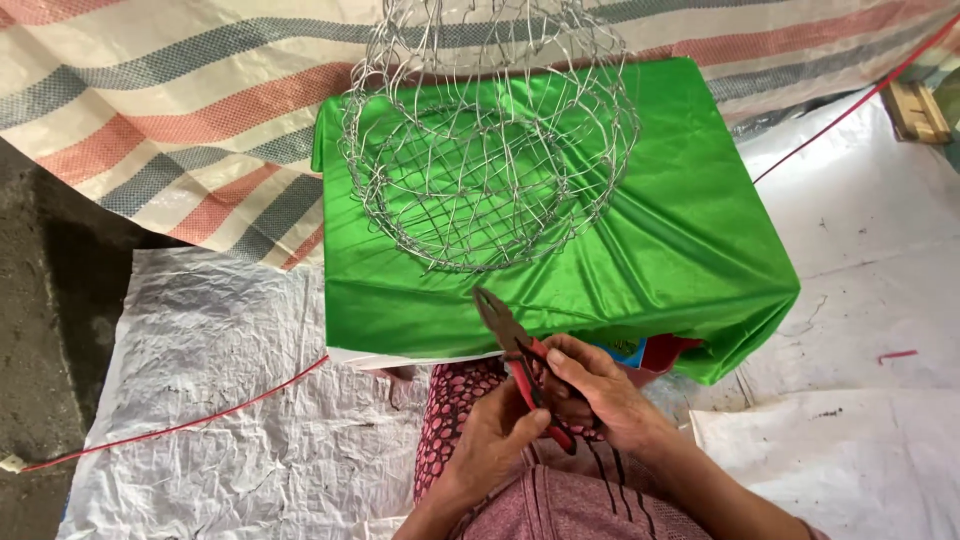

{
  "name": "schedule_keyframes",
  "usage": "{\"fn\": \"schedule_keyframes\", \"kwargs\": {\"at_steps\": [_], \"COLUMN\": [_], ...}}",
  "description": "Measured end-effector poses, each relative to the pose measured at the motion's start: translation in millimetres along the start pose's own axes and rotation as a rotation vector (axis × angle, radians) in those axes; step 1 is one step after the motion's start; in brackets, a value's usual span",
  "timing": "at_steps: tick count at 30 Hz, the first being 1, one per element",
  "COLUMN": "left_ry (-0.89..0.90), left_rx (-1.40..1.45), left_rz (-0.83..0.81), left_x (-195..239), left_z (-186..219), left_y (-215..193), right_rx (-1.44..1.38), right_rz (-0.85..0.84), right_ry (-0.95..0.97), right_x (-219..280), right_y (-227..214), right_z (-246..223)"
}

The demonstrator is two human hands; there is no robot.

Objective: Using pliers to cut and shape a wire mesh structure

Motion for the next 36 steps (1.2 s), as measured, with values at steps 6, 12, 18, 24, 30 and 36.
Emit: {"fn": "schedule_keyframes", "kwargs": {"at_steps": [6, 12, 18, 24, 30, 36], "left_ry": [0.059, 0.193, 0.152, 0.216, 0.189, 0.238], "left_rx": [0.077, 0.203, 0.109, 0.274, 0.279, 0.271], "left_rz": [0.162, 0.276, 0.368, 0.433, 0.428, 0.41], "left_x": [6, 14, 27, 32, 41, 40], "left_z": [-13, -3, -2, -9, -9, -20], "left_y": [-21, -29, -46, -57, -54, -54], "right_rx": [0.02, 0.332, 0.856, 0.99, 0.884, 0.922], "right_rz": [0.015, -0.061, -0.014, -0.258, -0.241, -0.294], "right_ry": [-0.155, -0.337, -0.235, -0.335, -0.261, -0.362], "right_x": [7, 20, 33, 40, 29, 34], "right_y": [3, 21, 26, 68, 68, 84], "right_z": [-10, -31, -27, -13, 1, -11]}}
Point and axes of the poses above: each hand's wrist, its own x-axis away from the middle knuckle, its own y-axis out of the palm, z = x × y, the point moved 9 cm from there along -x, towards the middle knuckle, and after that the axes turned 1 degree about x, right-handed, at the moved point
